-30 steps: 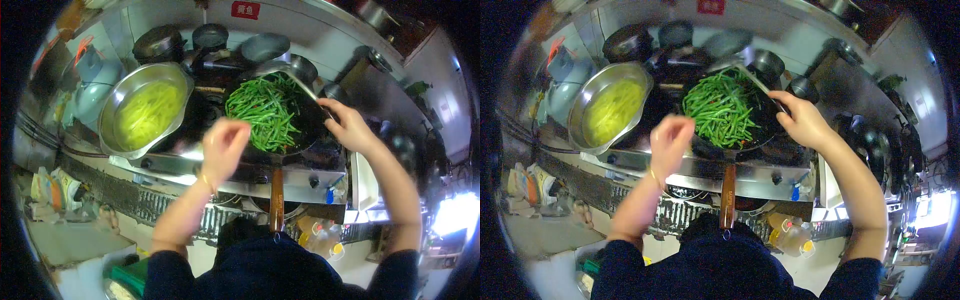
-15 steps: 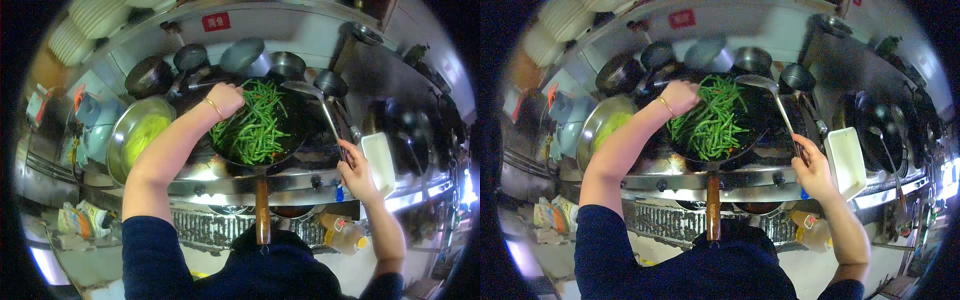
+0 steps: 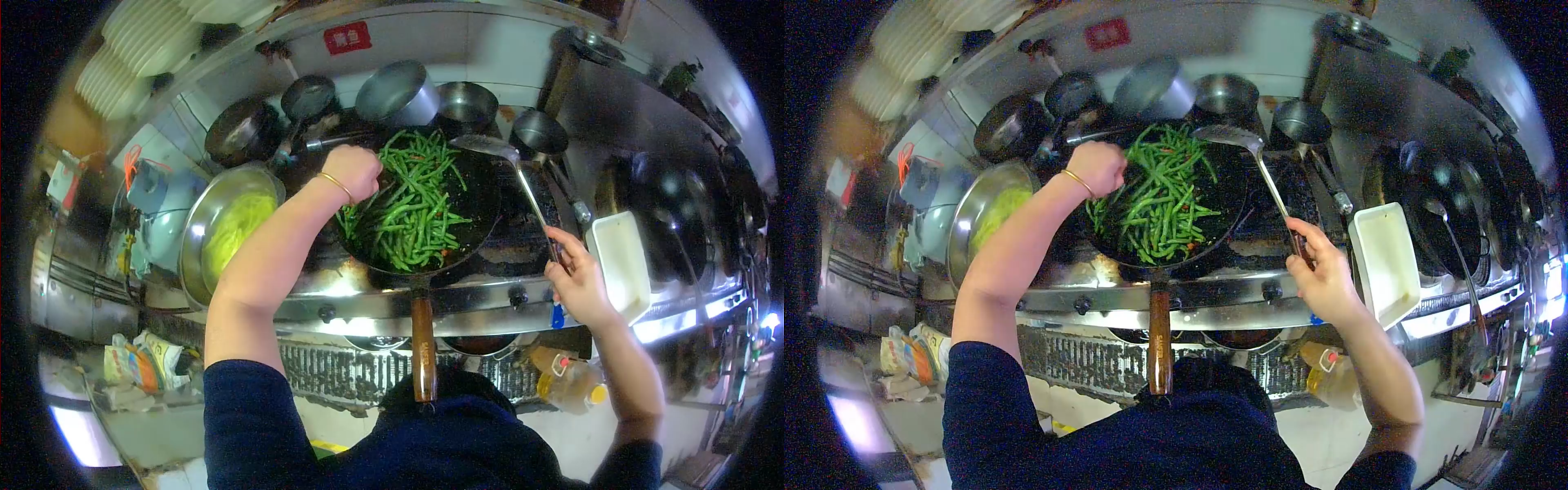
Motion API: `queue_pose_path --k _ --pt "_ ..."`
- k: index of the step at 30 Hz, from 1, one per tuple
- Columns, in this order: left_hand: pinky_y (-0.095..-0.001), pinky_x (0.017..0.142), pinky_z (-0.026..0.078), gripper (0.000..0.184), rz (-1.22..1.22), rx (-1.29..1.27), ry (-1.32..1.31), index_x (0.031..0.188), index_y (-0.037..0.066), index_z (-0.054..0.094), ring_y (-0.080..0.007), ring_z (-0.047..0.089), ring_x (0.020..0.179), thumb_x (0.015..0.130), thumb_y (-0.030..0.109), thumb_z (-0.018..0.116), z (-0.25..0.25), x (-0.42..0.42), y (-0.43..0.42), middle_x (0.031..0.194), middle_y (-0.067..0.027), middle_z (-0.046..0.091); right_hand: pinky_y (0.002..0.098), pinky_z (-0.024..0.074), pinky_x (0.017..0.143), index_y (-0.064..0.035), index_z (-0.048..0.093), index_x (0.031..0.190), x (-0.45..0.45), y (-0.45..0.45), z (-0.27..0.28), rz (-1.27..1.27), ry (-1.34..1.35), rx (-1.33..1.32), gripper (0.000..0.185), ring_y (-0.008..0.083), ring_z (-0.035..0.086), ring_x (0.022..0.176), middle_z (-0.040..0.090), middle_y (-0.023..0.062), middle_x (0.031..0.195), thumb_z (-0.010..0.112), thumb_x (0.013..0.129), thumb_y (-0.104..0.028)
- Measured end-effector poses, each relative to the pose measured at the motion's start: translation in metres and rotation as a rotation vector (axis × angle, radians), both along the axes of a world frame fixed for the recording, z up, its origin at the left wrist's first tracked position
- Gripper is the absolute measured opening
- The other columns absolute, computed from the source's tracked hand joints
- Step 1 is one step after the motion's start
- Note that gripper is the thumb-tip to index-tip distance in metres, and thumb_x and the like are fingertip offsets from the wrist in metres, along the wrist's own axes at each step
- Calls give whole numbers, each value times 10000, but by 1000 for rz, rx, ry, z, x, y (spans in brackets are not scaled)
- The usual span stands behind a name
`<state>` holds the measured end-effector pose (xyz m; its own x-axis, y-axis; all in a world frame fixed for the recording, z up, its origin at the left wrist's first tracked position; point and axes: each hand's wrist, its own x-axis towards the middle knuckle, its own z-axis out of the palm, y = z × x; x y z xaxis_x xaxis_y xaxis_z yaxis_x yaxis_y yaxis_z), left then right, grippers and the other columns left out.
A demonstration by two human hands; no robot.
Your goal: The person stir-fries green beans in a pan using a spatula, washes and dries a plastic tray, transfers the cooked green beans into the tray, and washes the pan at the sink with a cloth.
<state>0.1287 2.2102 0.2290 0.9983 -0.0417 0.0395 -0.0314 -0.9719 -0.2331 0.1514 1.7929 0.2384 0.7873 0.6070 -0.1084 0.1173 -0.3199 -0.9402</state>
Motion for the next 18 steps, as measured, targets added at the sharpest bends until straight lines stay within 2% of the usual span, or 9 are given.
queue_pose_path --k 3,5,7,10,12,13,15,16,18 --pt "-448 747 508 210 248 -220 -174 867 101 670 -340 644 840 772 267 584 21 -6 2 854 -144 669 213 415 489 -96 422 1368 1 4 0 12 4 -1 510 53 467 587 544 6 819 512 880 22" --pt "-452 743 486 223 292 -630 -555 927 62 615 -372 630 830 857 255 531 39 -33 -2 886 -176 649 218 407 482 -100 425 1369 5 10 -1 39 1 -20 515 50 467 598 551 15 843 513 877 23" --pt "-283 594 419 186 206 -1218 -651 841 31 555 -156 508 630 925 187 499 55 -94 -26 685 -53 536 232 427 514 -96 443 1356 8 20 4 68 2 -65 508 61 482 618 555 15 851 518 868 23" --pt "-248 532 350 205 334 -1164 -697 746 48 517 -88 423 591 939 101 476 28 -215 -65 637 2 451 257 460 589 -88 470 1332 15 43 0 188 -184 -85 493 84 509 664 554 18 834 528 853 18" --pt "-272 561 407 123 698 -1029 -625 751 44 550 -129 515 629 873 43 571 -38 -298 -80 676 -25 537 307 494 705 -79 502 1294 19 65 6 285 -376 -113 472 174 594 724 598 71 835 542 831 -1" --pt "-311 679 474 117 774 -736 -553 902 30 604 -206 605 788 792 30 643 -79 -336 -90 864 -96 627 326 499 710 -82 504 1289 20 79 10 355 -500 -96 470 206 608 741 610 99 860 543 827 -10" --pt "-350 852 478 422 815 -334 -438 1126 15 567 -284 599 981 721 19 684 -100 -379 -131 1087 -165 608 363 508 720 -89 508 1279 22 106 18 498 -743 -66 466 271 636 773 635 157 909 544 818 -29" --pt "-351 909 455 511 850 -557 -468 1214 16 512 -280 572 1054 735 26 691 -117 -391 -149 1162 -164 577 418 517 718 -100 525 1251 22 120 23 559 -938 -92 443 343 635 805 641 188 939 558 810 -73" --pt "-356 987 423 583 857 -1193 -533 1315 18 448 -266 538 1148 785 49 688 -154 -376 -179 1247 -148 549 440 522 700 -114 529 1248 15 146 45 696 -1062 -325 448 341 641 785 640 175 913 565 802 -84"
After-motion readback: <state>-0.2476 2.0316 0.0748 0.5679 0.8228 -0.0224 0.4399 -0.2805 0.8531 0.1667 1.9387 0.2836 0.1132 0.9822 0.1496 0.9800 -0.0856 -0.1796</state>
